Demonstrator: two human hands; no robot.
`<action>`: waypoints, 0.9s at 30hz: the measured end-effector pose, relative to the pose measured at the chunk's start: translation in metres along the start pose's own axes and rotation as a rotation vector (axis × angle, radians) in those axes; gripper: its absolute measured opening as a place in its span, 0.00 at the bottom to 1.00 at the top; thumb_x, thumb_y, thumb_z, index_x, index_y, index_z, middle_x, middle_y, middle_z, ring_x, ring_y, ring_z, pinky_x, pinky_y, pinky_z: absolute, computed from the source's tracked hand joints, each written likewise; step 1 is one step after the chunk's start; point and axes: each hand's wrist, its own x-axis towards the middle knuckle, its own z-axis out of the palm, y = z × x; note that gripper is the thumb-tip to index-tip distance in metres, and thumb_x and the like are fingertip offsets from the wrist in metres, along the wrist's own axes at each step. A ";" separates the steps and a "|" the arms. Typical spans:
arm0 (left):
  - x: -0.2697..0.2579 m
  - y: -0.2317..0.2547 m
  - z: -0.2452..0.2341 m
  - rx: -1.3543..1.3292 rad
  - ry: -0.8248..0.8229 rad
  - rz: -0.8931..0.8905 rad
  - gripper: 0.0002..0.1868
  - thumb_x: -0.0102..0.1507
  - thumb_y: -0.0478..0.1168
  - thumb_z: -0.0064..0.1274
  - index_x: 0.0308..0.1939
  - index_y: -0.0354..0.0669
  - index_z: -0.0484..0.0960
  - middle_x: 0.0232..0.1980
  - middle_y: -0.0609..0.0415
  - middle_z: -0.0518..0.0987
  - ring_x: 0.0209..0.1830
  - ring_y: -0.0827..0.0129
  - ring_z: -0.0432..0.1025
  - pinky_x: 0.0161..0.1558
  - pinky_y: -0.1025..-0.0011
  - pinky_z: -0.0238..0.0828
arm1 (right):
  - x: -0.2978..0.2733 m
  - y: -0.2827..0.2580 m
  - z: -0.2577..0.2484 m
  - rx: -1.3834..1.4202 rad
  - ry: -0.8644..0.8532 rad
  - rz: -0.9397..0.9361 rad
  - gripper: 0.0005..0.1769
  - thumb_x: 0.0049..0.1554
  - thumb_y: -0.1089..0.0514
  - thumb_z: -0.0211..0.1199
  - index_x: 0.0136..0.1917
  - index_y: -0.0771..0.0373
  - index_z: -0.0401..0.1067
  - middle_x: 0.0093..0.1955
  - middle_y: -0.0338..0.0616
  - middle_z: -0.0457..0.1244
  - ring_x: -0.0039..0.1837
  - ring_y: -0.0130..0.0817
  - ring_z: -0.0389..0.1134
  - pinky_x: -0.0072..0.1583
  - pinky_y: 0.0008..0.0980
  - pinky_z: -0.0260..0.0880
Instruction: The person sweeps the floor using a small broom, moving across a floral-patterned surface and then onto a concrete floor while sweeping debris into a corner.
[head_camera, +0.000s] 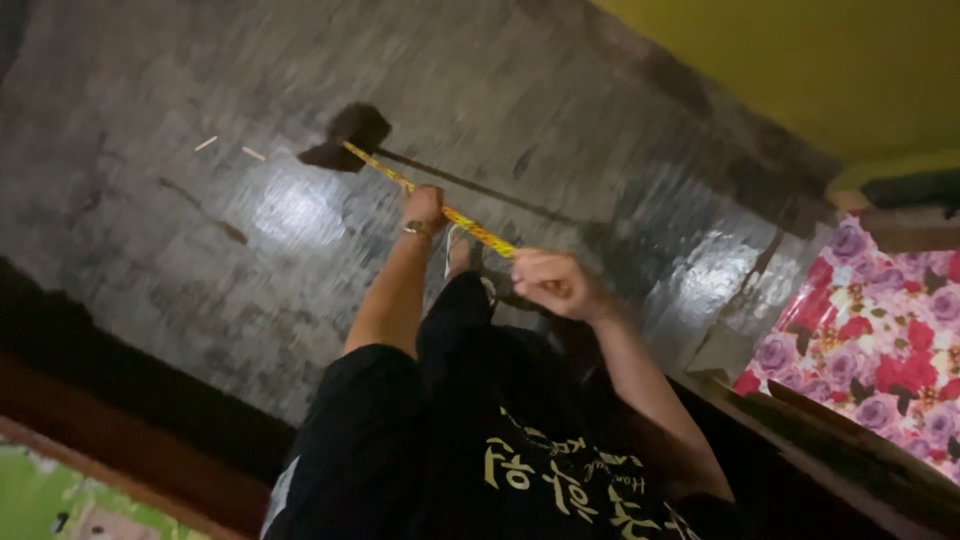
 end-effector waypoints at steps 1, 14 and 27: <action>0.006 0.020 0.001 -0.117 0.038 0.038 0.12 0.47 0.46 0.56 0.28 0.43 0.76 0.33 0.45 0.74 0.36 0.51 0.69 0.38 0.58 0.65 | -0.008 -0.006 -0.021 -0.026 0.003 0.104 0.09 0.54 0.63 0.58 0.33 0.63 0.66 0.33 0.40 0.58 0.40 0.33 0.60 0.51 0.37 0.62; 0.014 0.304 0.025 -0.914 -0.175 0.402 0.25 0.42 0.51 0.57 0.38 0.43 0.78 0.39 0.43 0.77 0.40 0.52 0.71 0.43 0.62 0.65 | 0.054 -0.102 -0.106 -0.438 0.096 0.296 0.15 0.49 0.62 0.57 0.24 0.65 0.58 0.20 0.36 0.50 0.23 0.24 0.48 0.28 0.27 0.46; 0.104 -0.006 -0.030 -0.231 0.022 0.220 0.11 0.44 0.48 0.53 0.25 0.48 0.79 0.27 0.49 0.76 0.31 0.54 0.71 0.42 0.52 0.62 | 0.126 0.019 -0.050 -0.175 0.003 -0.034 0.12 0.55 0.59 0.58 0.35 0.69 0.63 0.34 0.46 0.60 0.41 0.37 0.63 0.50 0.35 0.64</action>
